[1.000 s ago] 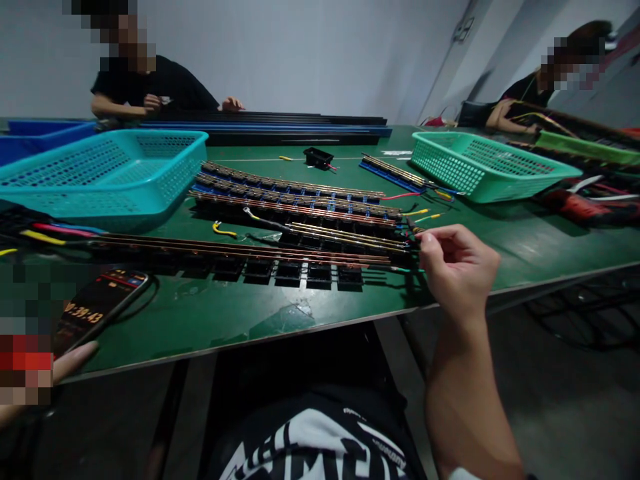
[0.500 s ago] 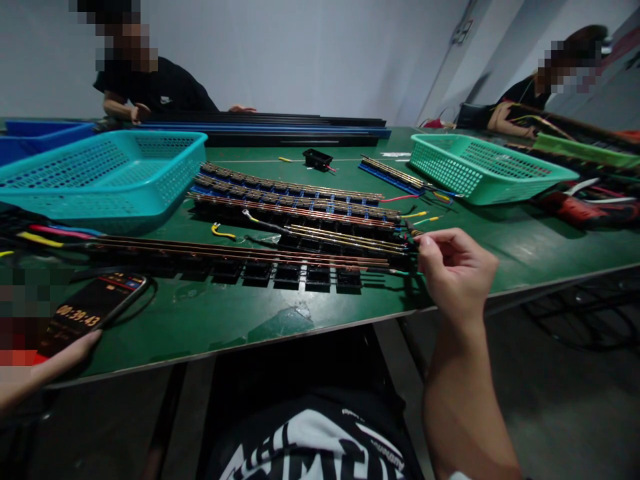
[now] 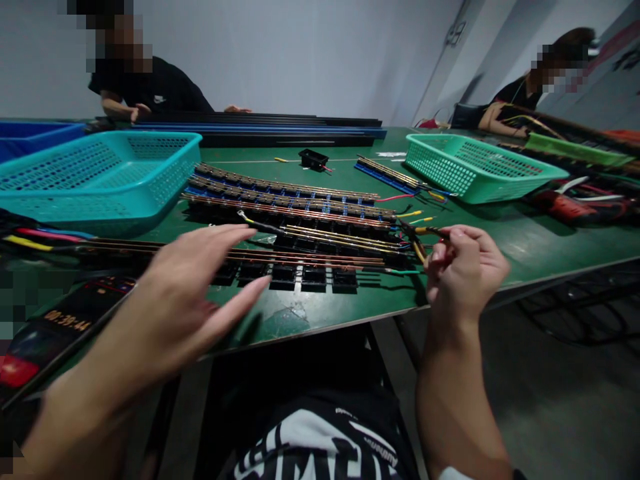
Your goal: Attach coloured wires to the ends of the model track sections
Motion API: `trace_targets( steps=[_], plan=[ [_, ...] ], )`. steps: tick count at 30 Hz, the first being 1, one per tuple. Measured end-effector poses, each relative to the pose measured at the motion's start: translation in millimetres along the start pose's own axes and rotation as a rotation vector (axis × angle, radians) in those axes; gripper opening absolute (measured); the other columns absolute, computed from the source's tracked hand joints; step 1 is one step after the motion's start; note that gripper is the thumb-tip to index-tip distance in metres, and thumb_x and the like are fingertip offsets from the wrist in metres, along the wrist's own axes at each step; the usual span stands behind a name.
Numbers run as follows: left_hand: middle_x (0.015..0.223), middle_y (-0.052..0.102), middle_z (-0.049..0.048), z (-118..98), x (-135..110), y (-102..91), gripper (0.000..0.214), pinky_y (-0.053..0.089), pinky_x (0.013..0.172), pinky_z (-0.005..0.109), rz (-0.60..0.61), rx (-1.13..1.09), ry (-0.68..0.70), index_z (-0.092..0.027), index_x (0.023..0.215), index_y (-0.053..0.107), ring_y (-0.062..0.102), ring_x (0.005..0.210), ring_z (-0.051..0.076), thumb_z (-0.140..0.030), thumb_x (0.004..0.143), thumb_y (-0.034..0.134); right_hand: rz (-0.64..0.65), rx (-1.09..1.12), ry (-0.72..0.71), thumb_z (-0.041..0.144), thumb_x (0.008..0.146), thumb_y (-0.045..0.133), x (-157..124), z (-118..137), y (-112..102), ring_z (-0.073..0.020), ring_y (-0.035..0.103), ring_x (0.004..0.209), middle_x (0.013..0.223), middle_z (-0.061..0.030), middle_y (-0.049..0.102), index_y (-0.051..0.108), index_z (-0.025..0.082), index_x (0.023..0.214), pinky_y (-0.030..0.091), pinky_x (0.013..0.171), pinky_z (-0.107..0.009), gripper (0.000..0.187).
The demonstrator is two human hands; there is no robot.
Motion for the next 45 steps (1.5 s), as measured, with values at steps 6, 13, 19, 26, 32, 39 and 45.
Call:
trace_targets(
  steps=[6,13,19,26,32,39,45],
  plan=[
    [0.150,0.052,0.0170,-53.9,125.6,82.1,0.060,0.037,0.115,0.047,0.249,0.035,0.141,-0.012,0.140,0.053,0.045,0.141,0.032,-0.055,0.102,0.036,-0.052,0.107,0.092,0.031,0.074,0.068,1.6,4.6,-0.5,-0.0049,0.029,0.028,0.041,0.0091,0.048,0.061,0.020,0.072,0.020,0.028,-0.018,0.013],
    [0.166,0.027,0.0178,-56.9,161.0,138.1,0.081,0.024,0.121,0.054,0.371,-0.020,-0.020,-0.014,0.155,0.038,0.021,0.154,0.036,-0.070,0.099,0.021,-0.048,-0.027,-0.089,0.028,0.075,0.072,1.1,7.1,4.3,-0.0071,0.049,0.040,0.046,0.0071,0.051,0.065,0.018,0.070,0.034,0.036,-0.017,0.014],
    [0.166,0.029,0.0147,-54.7,157.7,145.8,0.075,0.026,0.121,0.052,0.410,0.007,-0.026,-0.017,0.156,0.038,0.023,0.154,0.033,-0.066,0.100,0.023,-0.116,0.031,-0.053,0.034,0.072,0.073,2.8,-1.7,3.3,-0.0068,0.045,0.037,0.044,0.0072,0.051,0.063,0.018,0.069,0.029,0.032,-0.017,0.018],
    [0.166,0.030,0.0137,-55.9,159.6,147.5,0.075,0.028,0.121,0.050,0.409,0.050,-0.030,-0.017,0.155,0.038,0.025,0.154,0.032,-0.065,0.100,0.021,-0.122,0.148,0.124,0.034,0.076,0.067,9.1,-3.6,-4.7,-0.0037,0.027,0.028,0.043,0.0107,0.049,0.061,0.021,0.075,0.020,0.028,-0.018,0.014],
    [0.167,0.026,0.0159,-56.5,160.1,145.7,0.077,0.028,0.120,0.054,0.440,0.038,-0.047,-0.016,0.158,0.033,0.022,0.154,0.034,-0.066,0.100,0.021,-0.077,-0.085,-0.153,0.033,0.080,0.071,-8.2,22.5,-7.4,-0.0074,0.046,0.036,0.048,0.0045,0.056,0.067,0.018,0.075,0.030,0.033,-0.019,0.016],
    [0.167,0.026,0.0171,-56.7,159.7,144.3,0.077,0.027,0.120,0.056,0.448,0.032,-0.046,-0.014,0.157,0.034,0.021,0.154,0.035,-0.064,0.100,0.021,0.106,-0.043,-0.274,0.030,0.085,0.062,43.0,31.4,30.6,-0.0066,0.043,0.037,0.049,0.0062,0.048,0.063,0.022,0.074,0.026,0.034,-0.020,0.014],
    [0.165,0.030,0.0173,-56.3,159.6,145.4,0.075,0.029,0.119,0.055,0.418,0.030,-0.038,-0.015,0.155,0.038,0.025,0.153,0.035,-0.063,0.100,0.023,0.199,-0.065,-0.100,0.033,0.085,0.061,97.5,-17.6,63.5,-0.0037,0.038,0.035,0.050,0.0065,0.051,0.059,0.019,0.072,0.029,0.036,-0.019,0.019]
  ],
)
Point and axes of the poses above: each hand's wrist, its own x-axis towards the middle knuckle, its own y-axis out of the palm, z = x × y, the point moved 2 cm from there along x, towards the middle knuckle
